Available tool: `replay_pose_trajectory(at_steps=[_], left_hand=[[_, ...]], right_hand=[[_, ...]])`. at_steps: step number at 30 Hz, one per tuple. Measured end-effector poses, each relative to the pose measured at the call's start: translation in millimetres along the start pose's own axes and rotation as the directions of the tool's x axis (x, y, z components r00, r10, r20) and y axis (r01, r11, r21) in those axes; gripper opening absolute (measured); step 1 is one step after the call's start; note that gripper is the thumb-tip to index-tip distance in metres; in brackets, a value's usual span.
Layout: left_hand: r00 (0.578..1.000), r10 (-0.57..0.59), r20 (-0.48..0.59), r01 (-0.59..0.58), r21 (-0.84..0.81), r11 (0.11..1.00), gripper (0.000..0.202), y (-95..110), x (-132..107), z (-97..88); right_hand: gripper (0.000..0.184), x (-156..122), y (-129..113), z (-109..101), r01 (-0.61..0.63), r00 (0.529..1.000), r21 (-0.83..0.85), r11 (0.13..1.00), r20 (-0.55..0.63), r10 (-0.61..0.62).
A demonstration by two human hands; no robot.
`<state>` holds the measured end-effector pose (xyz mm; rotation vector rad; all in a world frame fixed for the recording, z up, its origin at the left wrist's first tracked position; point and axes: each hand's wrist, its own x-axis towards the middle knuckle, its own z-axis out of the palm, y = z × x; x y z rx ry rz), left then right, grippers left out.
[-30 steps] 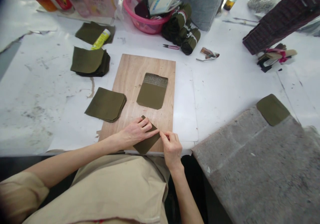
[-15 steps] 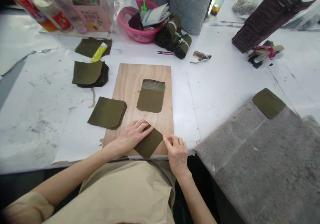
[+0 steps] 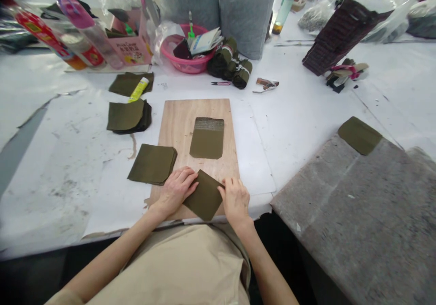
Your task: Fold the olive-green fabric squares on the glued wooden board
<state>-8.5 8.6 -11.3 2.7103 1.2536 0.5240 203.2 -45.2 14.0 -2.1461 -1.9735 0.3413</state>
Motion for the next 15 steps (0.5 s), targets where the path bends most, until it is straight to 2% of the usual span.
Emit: replay_pose_trajectory(at_steps=[2,5,8,11,13,15], left_hand=[[1.000,-0.003,-0.022,0.002,-0.017,1.000,0.018,0,-1,1.7],[0.999,-0.006,-0.034,0.005,-0.032,0.999,0.019,-1,-3,3.5],[0.999,0.003,-0.047,-0.003,-0.011,1.000,0.025,0,-2,0.0],[0.994,0.099,-0.040,-0.098,0.028,0.995,0.031,8,9,-10.4],[0.981,0.193,0.014,-0.194,0.023,0.981,0.028,15,20,-18.2],[0.967,0.243,0.073,-0.244,-0.004,0.970,0.015,19,30,-23.4]], right_hand=[[0.008,5,0,1,-0.043,0.997,0.036,0.998,0.065,0.041],[0.012,10,5,-1,-0.046,0.990,0.111,0.993,0.141,0.030],[0.015,10,9,-5,-0.011,0.993,0.162,0.987,0.120,-0.008],[0.016,10,6,-11,0.044,0.996,0.201,0.979,0.069,-0.058],[0.019,10,2,-16,0.109,0.991,0.227,0.968,0.048,-0.123],[0.021,11,0,-21,0.174,0.982,0.255,0.951,0.029,-0.187]])
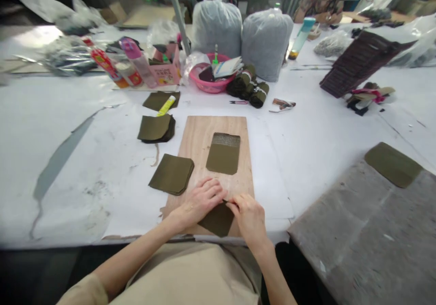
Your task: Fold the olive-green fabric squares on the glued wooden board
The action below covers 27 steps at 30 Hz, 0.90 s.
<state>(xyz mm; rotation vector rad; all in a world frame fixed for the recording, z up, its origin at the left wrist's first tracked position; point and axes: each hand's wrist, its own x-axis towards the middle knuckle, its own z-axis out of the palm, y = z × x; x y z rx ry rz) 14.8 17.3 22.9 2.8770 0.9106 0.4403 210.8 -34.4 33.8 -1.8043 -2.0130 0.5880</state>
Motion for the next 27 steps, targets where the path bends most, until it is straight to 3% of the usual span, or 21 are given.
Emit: replay_pose_trajectory(at_steps=[5,8,10,12,15,18,21,24,27], left_hand=[[0.998,-0.033,0.050,0.037,-0.097,0.995,0.016,-6,0,-0.7],[0.986,-0.161,0.031,0.164,-0.160,0.973,0.016,-14,-17,-4.0],[0.951,-0.310,-0.009,0.298,-0.248,0.922,0.017,-22,-30,-11.6],[0.866,-0.496,-0.065,0.444,-0.359,0.821,0.017,-34,-41,-21.9],[0.682,-0.715,-0.151,0.588,-0.469,0.659,0.022,-60,-56,-33.0],[0.564,-0.784,-0.260,0.708,-0.337,0.621,0.025,-88,-69,-30.9],[0.564,-0.762,-0.316,0.761,-0.159,0.629,0.024,-107,-81,-20.7],[0.580,-0.751,-0.317,0.759,-0.126,0.639,0.024,-114,-88,-13.2],[0.564,-0.757,-0.329,0.772,-0.116,0.625,0.027,-115,-91,-10.7]], right_hand=[[0.030,6,9,-7,0.041,0.999,0.057,0.998,-0.027,-0.040],[0.034,11,23,-8,-0.045,0.994,0.070,0.996,-0.094,0.052],[0.037,15,32,-8,-0.110,0.982,0.086,0.990,-0.143,0.121],[0.037,18,37,-5,-0.138,0.977,0.115,0.984,-0.148,0.155],[0.034,21,37,3,-0.126,0.986,0.146,0.981,-0.091,0.140],[0.031,24,30,14,-0.079,0.995,0.145,0.986,-0.042,0.086],[0.032,26,27,24,-0.031,0.998,0.096,0.995,-0.057,0.037],[0.032,28,29,30,0.005,0.995,0.033,0.999,-0.099,-0.002],[0.031,34,31,33,0.041,0.991,-0.033,0.999,-0.129,-0.045]])
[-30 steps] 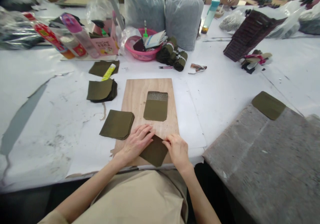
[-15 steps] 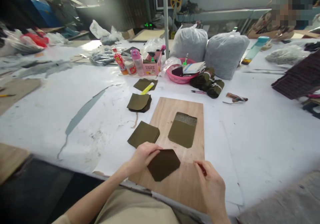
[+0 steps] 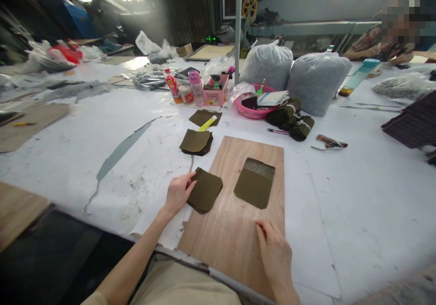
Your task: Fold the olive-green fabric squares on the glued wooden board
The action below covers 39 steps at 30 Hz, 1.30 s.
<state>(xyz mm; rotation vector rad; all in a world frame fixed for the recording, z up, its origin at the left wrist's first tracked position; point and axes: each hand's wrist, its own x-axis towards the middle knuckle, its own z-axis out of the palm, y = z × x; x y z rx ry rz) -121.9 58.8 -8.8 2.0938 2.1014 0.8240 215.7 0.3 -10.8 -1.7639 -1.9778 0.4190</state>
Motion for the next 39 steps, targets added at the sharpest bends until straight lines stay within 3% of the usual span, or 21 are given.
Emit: replay_pose_trajectory(at_steps=[6,13,19,30,39], left_hand=[[0.998,-0.050,-0.027,0.050,0.016,0.999,0.023,-1,-2,1.3],[0.994,-0.096,-0.042,0.094,-0.051,0.994,0.022,-6,-2,3.5],[0.992,-0.125,-0.031,0.118,-0.164,0.979,0.015,-17,0,3.7],[0.991,-0.123,-0.059,0.110,-0.191,0.975,0.018,-15,-1,1.1],[0.996,-0.082,-0.036,0.080,-0.071,0.994,0.025,-18,-15,-2.5]], right_hand=[[0.034,25,-7,9,0.121,0.989,-0.148,0.982,-0.069,-0.132],[0.039,53,-14,29,0.214,0.967,-0.125,0.969,-0.111,-0.228],[0.030,61,-11,35,0.260,0.953,-0.161,0.952,-0.118,-0.280],[0.023,63,-18,33,0.159,0.967,-0.154,0.975,-0.173,-0.185],[0.031,63,-20,37,0.211,0.964,-0.168,0.963,-0.127,-0.233]])
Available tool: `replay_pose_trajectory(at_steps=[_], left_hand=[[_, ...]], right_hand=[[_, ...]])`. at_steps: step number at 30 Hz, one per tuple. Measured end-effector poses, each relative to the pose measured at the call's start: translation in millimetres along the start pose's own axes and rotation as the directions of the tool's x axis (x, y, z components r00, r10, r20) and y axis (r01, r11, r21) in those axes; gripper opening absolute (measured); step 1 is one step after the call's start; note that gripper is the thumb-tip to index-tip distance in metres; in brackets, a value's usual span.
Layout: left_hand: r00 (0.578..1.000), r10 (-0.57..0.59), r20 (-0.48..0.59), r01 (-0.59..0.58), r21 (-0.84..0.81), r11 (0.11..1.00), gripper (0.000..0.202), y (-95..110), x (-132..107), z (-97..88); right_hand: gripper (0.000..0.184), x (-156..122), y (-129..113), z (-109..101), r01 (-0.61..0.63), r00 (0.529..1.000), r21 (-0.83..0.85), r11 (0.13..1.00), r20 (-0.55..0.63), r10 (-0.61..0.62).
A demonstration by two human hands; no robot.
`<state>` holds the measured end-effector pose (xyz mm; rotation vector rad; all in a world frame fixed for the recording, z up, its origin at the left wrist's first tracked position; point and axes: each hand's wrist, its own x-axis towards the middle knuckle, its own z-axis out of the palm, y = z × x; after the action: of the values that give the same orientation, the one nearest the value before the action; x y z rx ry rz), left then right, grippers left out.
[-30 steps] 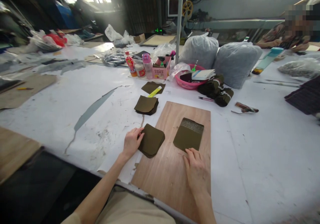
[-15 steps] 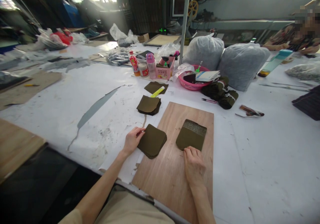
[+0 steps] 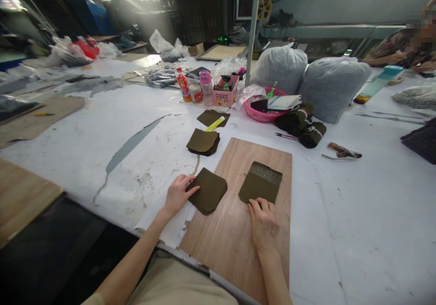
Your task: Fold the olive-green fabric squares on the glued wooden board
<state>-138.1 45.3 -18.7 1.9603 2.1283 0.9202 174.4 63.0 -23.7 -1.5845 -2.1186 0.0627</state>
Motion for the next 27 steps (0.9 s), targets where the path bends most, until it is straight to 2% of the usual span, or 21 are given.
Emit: replay_pose_trajectory(at_steps=[5,12,16,18,20,23,25,27], left_hand=[[1.000,0.000,0.001,0.000,0.012,1.000,0.021,0,3,2.8],[0.999,0.033,-0.006,-0.033,0.005,0.999,0.019,3,5,1.0],[0.983,0.129,-0.133,-0.114,0.117,0.987,0.020,21,7,-2.9],[0.964,0.241,-0.111,-0.231,0.094,0.968,0.019,40,6,-0.3],[0.926,0.376,-0.033,-0.376,0.014,0.926,0.020,65,4,8.3],[0.806,0.577,0.132,-0.580,-0.017,0.814,0.026,103,0,33.4],[0.747,0.627,0.219,-0.649,0.037,0.760,0.034,123,1,54.6],[0.728,0.623,0.287,-0.670,0.107,0.734,0.039,136,6,73.7]], right_hand=[[0.023,3,-2,1,0.013,1.000,-0.011,1.000,-0.015,-0.013],[0.013,8,-8,1,-0.111,0.993,0.039,0.993,-0.034,0.112],[0.008,10,-8,-2,-0.243,0.968,0.262,0.934,-0.003,0.252],[0.008,10,-6,-4,-0.297,0.949,0.340,0.892,0.003,0.314],[0.009,10,-4,-5,-0.318,0.940,0.373,0.872,0.003,0.342],[0.010,10,-2,-7,-0.315,0.938,0.423,0.850,0.004,0.346],[0.009,10,0,-7,-0.312,0.937,0.469,0.826,0.005,0.350],[0.007,9,1,-7,-0.316,0.930,0.522,0.793,0.004,0.368]])
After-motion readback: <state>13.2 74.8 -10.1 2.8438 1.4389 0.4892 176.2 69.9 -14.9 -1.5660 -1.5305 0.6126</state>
